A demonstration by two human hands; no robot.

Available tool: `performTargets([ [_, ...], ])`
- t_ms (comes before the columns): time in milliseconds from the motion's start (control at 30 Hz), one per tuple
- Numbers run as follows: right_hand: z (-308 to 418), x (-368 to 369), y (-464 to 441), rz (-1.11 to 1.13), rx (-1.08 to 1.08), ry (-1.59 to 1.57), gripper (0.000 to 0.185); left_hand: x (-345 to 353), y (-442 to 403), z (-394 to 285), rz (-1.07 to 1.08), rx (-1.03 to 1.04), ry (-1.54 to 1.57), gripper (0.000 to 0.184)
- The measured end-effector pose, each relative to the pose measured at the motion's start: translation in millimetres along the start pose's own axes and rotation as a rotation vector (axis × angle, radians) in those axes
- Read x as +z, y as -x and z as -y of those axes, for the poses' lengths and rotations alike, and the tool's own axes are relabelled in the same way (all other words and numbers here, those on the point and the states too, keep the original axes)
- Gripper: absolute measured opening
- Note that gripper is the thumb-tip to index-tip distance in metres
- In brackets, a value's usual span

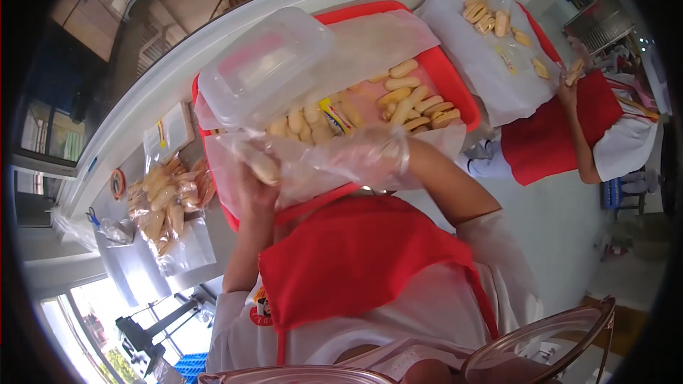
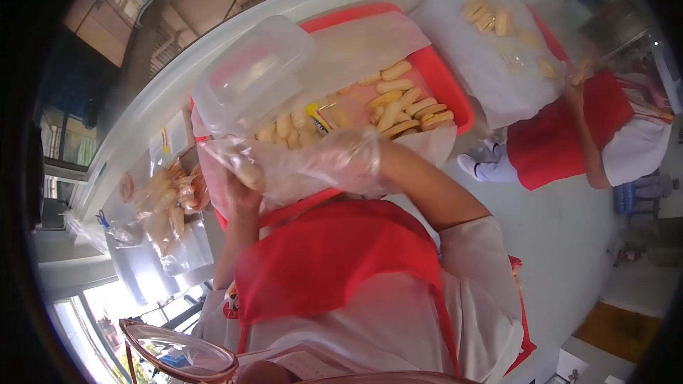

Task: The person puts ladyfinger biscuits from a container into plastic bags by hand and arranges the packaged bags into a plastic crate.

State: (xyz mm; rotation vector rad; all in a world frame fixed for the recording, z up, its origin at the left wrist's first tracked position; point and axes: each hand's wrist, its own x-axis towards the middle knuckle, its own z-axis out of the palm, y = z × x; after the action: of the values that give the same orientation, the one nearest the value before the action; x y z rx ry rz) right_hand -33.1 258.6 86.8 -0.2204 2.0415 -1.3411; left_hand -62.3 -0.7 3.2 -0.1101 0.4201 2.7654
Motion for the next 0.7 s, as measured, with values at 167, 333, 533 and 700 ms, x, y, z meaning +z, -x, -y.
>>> performTargets([
  [167,-67.2,-87.5,16.0,-0.226,-0.140,0.679,0.036,-4.0,0.3,-15.4,0.044,-0.018,0.161,0.032],
  [333,-76.4,-100.9,15.9,-0.206,-0.139,1.101,0.036,-6.5,-1.3,-8.7,0.150,-0.036,0.124,0.034],
  [533,-42.6,-112.9,25.6,-0.333,0.389,0.340,0.042,-15.7,-3.7,-10.9,0.079,0.000,0.075,0.033],
  [700,-108.0,-150.3,28.2,-0.374,0.335,0.901,0.051,-7.8,-1.8,-8.3,0.038,0.028,0.031,0.030],
])
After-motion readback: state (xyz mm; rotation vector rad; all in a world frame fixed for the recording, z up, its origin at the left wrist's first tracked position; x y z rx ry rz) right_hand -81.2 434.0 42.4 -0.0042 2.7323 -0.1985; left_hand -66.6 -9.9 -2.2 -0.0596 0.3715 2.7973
